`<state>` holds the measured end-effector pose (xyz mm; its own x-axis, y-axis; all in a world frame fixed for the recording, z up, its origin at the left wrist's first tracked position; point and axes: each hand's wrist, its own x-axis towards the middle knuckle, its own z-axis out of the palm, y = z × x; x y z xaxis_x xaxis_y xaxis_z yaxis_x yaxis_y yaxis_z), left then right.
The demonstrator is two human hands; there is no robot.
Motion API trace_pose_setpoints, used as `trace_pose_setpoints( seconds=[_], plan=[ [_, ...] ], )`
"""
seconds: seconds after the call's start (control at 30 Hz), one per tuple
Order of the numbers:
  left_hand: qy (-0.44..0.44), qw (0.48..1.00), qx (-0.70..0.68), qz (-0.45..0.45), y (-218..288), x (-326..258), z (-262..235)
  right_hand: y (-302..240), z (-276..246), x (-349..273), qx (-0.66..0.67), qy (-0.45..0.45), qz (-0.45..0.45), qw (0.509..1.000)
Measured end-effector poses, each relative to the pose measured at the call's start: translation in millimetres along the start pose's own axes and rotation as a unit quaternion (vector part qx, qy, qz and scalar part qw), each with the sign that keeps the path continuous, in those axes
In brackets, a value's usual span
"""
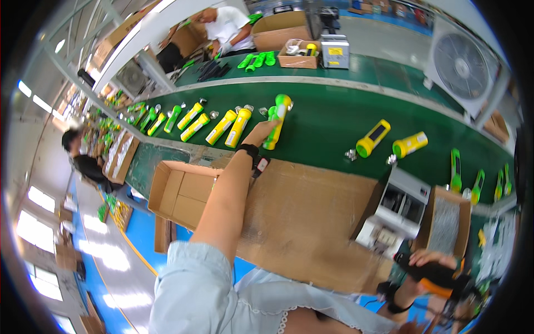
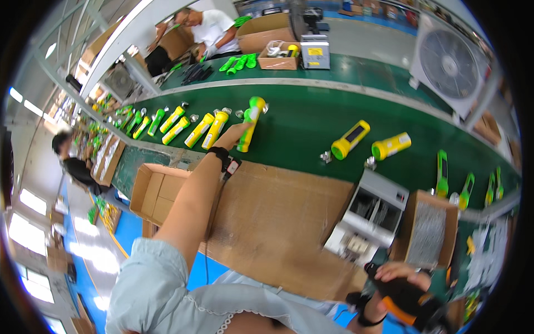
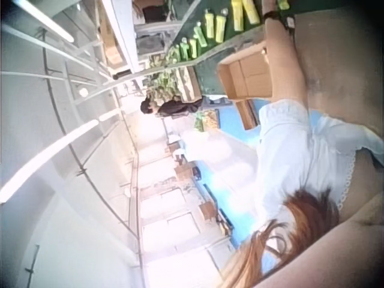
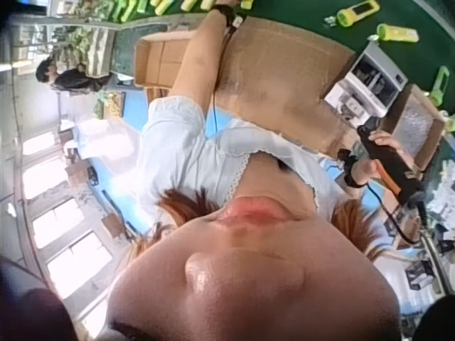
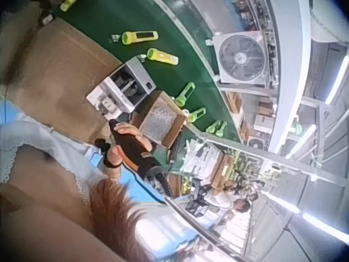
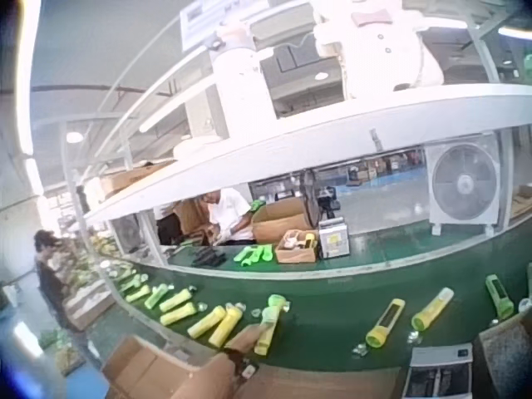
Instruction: Assembling the internal components of flashlights and securing the housings with an electric screwdriver.
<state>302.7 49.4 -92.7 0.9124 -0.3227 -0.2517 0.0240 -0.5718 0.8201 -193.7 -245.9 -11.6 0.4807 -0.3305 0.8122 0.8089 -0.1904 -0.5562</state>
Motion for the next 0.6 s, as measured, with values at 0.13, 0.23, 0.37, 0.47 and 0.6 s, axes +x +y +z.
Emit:
trace_pose_setpoints(
  seconds=[0.13,0.23,0.37,0.47,0.6],
  plan=[
    [-0.247,0.683,-0.687,0.007,39,-103,47,-8,41,-44,-0.037,0.173,0.064,0.982],
    [-0.374,0.538,-0.755,-0.016,31,-199,68,-17,70,-59,-0.067,0.201,0.065,0.975],
    [-0.442,0.59,-0.676,-0.001,-13,-280,84,-32,92,-66,-0.086,0.223,0.048,0.97],
    [-0.461,0.551,-0.696,-0.003,-38,-319,85,-48,105,-58,-0.114,0.182,0.049,0.975],
    [-0.482,0.495,-0.72,-0.058,-44,-345,80,-59,104,-48,-0.082,0.192,0.039,0.977]
  ],
)
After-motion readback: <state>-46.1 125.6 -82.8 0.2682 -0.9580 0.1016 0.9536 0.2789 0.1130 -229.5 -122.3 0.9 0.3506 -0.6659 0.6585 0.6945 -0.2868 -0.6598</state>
